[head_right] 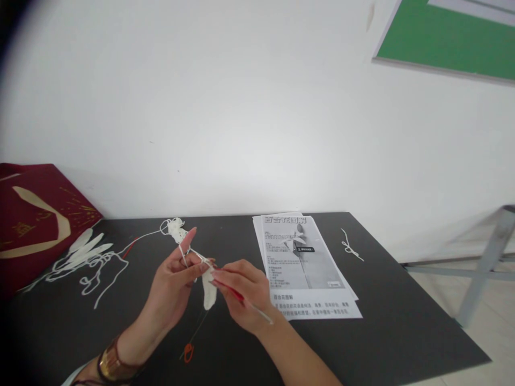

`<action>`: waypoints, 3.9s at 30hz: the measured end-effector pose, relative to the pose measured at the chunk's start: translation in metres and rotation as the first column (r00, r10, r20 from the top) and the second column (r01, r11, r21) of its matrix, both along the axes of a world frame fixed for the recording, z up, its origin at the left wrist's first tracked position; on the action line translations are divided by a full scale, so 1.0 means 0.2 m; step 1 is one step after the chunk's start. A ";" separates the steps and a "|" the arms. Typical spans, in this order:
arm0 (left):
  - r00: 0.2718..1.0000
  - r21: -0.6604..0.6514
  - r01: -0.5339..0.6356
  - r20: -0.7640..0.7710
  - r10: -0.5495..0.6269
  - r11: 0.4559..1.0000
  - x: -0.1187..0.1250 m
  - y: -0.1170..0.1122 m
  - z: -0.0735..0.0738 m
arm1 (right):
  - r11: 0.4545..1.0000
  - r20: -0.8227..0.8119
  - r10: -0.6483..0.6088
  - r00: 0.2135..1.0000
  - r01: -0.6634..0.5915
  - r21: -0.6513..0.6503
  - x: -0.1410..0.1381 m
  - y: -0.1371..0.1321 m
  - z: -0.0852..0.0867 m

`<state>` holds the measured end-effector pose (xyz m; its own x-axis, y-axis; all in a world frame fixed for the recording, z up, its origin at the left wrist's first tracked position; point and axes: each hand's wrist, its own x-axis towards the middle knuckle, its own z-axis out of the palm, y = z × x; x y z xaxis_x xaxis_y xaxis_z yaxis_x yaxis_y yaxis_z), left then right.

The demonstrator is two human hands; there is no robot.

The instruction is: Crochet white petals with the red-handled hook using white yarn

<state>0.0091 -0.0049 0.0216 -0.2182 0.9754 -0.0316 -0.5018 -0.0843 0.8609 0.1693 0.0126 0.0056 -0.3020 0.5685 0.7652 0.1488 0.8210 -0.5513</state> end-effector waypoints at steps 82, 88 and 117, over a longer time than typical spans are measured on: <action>0.766 -0.145 0.606 -0.160 -0.622 0.783 -0.18 0.03 0.06 | 0.854 -0.201 0.228 0.953 -0.294 -0.429 0.17 0.01 0.17; 0.749 -0.147 0.648 -0.059 -0.660 0.747 -0.18 0.03 0.04 | 0.846 -0.171 0.293 0.941 -0.339 -0.411 0.19 0.02 0.19; 0.967 -0.015 0.065 -0.247 -0.066 0.998 -0.02 0.01 0.01 | 0.895 0.352 -0.203 0.914 0.027 0.445 0.07 -0.08 0.06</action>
